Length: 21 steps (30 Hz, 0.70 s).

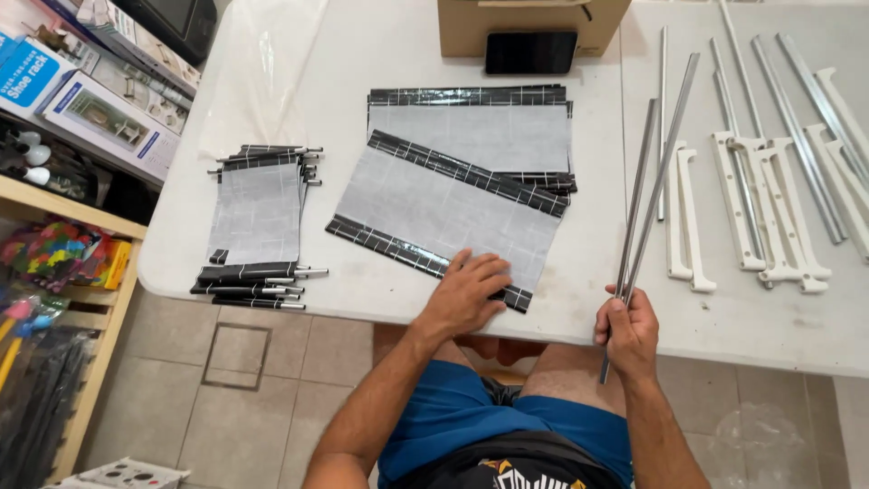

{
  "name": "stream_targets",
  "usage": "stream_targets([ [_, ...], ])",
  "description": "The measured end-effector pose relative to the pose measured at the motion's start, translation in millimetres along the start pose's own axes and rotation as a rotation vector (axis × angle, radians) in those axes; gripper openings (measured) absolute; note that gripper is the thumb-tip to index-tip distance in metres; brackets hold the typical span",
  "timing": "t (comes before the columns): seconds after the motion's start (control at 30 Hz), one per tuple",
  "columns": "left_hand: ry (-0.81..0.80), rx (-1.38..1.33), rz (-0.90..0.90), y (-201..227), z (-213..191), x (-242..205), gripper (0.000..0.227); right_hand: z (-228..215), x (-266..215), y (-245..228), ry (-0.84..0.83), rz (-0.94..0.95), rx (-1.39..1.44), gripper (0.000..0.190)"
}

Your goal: Assembling modular display rack shelves by inserting metal support rods into fabric sleeves.

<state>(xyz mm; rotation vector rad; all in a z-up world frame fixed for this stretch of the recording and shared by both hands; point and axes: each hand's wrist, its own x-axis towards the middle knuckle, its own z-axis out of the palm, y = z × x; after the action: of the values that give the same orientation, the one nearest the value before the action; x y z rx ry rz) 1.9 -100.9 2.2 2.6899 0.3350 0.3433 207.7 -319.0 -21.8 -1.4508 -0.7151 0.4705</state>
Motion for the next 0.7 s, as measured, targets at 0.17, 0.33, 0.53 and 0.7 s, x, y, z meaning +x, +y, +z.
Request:
stream_targets([
  [0.17,0.116,-0.001,0.064,-15.9,48.4,8.4,0.019,-4.2,-1.5,5.5,0.007,-0.012,0.043,0.027],
  [0.33,0.276,-0.052,0.048,-21.0,49.3,8.4,0.020,-27.2,-8.1,12.4,-0.006,0.066,0.042,0.023],
  [0.53,0.689,-0.566,-0.195,-31.4,1.0,8.0,0.023,-76.9,-18.9,-54.8,-0.013,0.141,-0.629,0.015],
  [0.7,0.767,-0.756,-0.248,-37.7,5.8,10.3,0.021,-108.4,-22.6,-75.5,-0.080,0.043,-0.969,0.020],
])
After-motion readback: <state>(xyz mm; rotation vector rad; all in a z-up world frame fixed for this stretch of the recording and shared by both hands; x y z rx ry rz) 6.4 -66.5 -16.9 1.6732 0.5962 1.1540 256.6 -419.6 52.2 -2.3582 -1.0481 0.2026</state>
